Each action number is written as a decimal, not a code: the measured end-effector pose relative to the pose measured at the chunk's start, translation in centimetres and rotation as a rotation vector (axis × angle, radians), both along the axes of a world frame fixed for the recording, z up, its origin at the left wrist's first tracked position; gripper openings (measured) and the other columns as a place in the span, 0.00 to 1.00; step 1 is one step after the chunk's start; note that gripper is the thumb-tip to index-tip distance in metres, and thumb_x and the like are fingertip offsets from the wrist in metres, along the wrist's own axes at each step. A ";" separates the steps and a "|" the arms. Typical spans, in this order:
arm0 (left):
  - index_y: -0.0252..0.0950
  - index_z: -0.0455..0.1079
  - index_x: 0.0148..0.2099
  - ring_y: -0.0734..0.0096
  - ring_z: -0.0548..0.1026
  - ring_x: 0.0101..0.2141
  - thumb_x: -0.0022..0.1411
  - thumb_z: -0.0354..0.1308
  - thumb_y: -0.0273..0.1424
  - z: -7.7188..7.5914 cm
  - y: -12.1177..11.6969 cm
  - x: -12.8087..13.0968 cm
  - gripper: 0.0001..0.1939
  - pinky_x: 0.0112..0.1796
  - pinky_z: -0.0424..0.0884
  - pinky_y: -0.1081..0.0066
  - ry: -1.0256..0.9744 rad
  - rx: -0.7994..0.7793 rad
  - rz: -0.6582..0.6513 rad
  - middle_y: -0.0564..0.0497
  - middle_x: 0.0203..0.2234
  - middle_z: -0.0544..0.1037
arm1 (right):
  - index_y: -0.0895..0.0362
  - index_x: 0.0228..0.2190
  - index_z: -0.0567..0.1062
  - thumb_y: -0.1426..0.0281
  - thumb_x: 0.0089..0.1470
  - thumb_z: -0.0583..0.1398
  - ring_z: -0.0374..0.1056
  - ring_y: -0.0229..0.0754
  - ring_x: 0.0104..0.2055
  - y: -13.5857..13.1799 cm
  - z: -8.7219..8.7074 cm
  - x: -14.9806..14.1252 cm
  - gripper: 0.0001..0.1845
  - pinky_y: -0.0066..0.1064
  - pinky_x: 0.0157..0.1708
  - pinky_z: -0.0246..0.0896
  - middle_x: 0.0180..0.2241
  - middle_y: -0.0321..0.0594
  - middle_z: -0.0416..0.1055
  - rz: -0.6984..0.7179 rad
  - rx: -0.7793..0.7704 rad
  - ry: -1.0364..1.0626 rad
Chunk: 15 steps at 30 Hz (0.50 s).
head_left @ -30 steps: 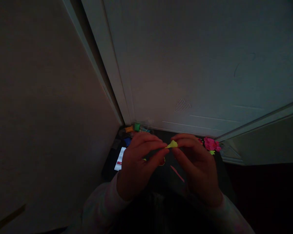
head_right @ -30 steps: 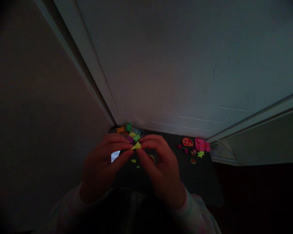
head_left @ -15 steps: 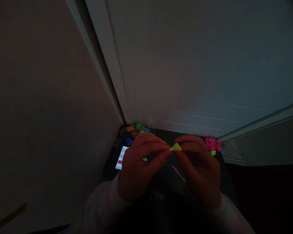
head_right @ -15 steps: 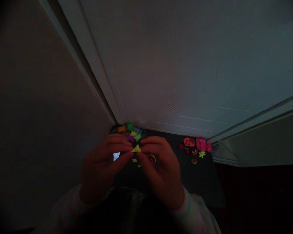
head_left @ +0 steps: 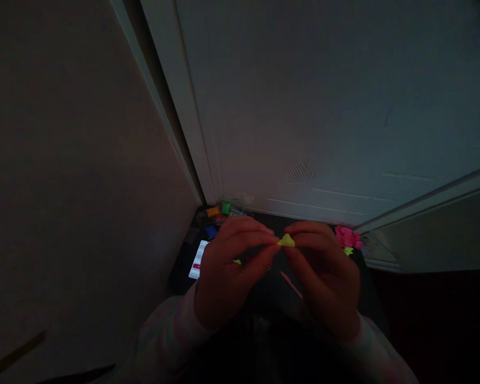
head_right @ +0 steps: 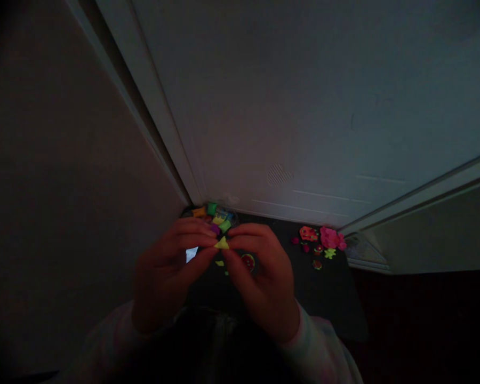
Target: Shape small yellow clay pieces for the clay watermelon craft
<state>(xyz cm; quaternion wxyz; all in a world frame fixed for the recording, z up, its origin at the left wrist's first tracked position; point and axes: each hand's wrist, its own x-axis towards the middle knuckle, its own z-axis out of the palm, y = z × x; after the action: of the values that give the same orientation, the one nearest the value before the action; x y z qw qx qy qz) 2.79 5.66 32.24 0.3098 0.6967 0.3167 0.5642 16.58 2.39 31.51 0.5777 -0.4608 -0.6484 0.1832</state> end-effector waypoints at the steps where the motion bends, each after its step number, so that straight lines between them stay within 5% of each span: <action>1: 0.39 0.73 0.33 0.70 0.72 0.35 0.49 0.59 0.21 0.0 0.0 0.0 0.09 0.39 0.70 0.66 -0.003 0.006 0.000 0.52 0.29 0.75 | 0.53 0.34 0.70 0.80 0.48 0.58 0.62 0.34 0.41 0.0 0.0 0.0 0.11 0.28 0.40 0.58 0.37 0.34 0.66 0.000 0.003 -0.002; 15: 0.38 0.72 0.33 0.71 0.71 0.36 0.49 0.59 0.20 0.0 0.0 0.2 0.09 0.40 0.69 0.67 0.004 0.020 0.001 0.52 0.29 0.74 | 0.54 0.34 0.69 0.80 0.48 0.58 0.63 0.34 0.40 0.0 0.1 -0.1 0.11 0.28 0.40 0.59 0.36 0.34 0.67 -0.001 0.022 -0.028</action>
<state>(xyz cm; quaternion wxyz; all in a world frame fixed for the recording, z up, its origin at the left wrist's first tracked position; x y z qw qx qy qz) 2.96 5.67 32.29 0.3017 0.7006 0.3120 0.5663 16.46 2.39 31.63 0.5737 -0.4571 -0.6582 0.1694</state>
